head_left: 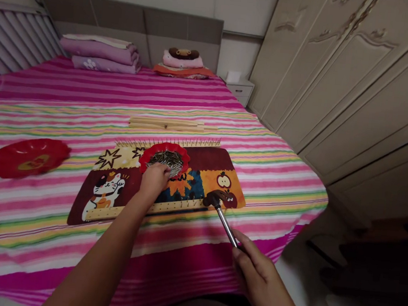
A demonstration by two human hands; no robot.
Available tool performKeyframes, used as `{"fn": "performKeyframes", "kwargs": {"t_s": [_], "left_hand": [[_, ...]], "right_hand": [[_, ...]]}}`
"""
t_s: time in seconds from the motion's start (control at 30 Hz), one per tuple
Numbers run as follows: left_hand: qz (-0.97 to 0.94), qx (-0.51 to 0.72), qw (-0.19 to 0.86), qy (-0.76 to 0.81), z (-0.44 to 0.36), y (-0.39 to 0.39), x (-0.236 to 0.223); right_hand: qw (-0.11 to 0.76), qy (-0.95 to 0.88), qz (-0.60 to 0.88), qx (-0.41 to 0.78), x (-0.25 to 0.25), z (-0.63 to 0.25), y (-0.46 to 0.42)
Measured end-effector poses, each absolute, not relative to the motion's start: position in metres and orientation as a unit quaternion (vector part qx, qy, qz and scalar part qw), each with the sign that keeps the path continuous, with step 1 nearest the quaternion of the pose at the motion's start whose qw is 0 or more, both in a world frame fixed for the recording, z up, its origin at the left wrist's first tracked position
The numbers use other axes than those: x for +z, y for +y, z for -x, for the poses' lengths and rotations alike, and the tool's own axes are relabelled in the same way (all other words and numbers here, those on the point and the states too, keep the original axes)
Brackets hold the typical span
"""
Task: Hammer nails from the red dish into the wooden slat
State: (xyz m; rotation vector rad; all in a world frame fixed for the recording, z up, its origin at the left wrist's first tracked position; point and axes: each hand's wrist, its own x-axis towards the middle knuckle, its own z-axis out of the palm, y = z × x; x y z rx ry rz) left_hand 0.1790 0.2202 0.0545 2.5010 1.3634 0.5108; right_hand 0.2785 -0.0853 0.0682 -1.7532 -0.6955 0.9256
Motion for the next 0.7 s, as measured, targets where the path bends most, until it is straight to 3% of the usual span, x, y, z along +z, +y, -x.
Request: {"fn": "performKeyframes", "kwargs": {"t_s": [0.17,0.3,0.43,0.7], "left_hand": [[-0.863,0.075,0.089,0.491,-0.203,0.238,0.050],[-0.859,0.083,0.112,0.493,-0.198,0.241,0.053],[-0.829,0.149,0.182,0.507,-0.186,0.244,0.059],[-0.695,0.290,0.427,0.501,-0.167,0.246,0.057]], "right_hand": [[0.503,-0.266,0.725,0.389,0.063,-0.278,-0.087],[0.507,-0.265,0.719,0.395,0.059,-0.280,-0.088],[0.501,-0.275,0.721,0.392,0.059,-0.279,-0.087],[0.502,-0.272,0.720,0.394,0.061,-0.273,-0.087]]}}
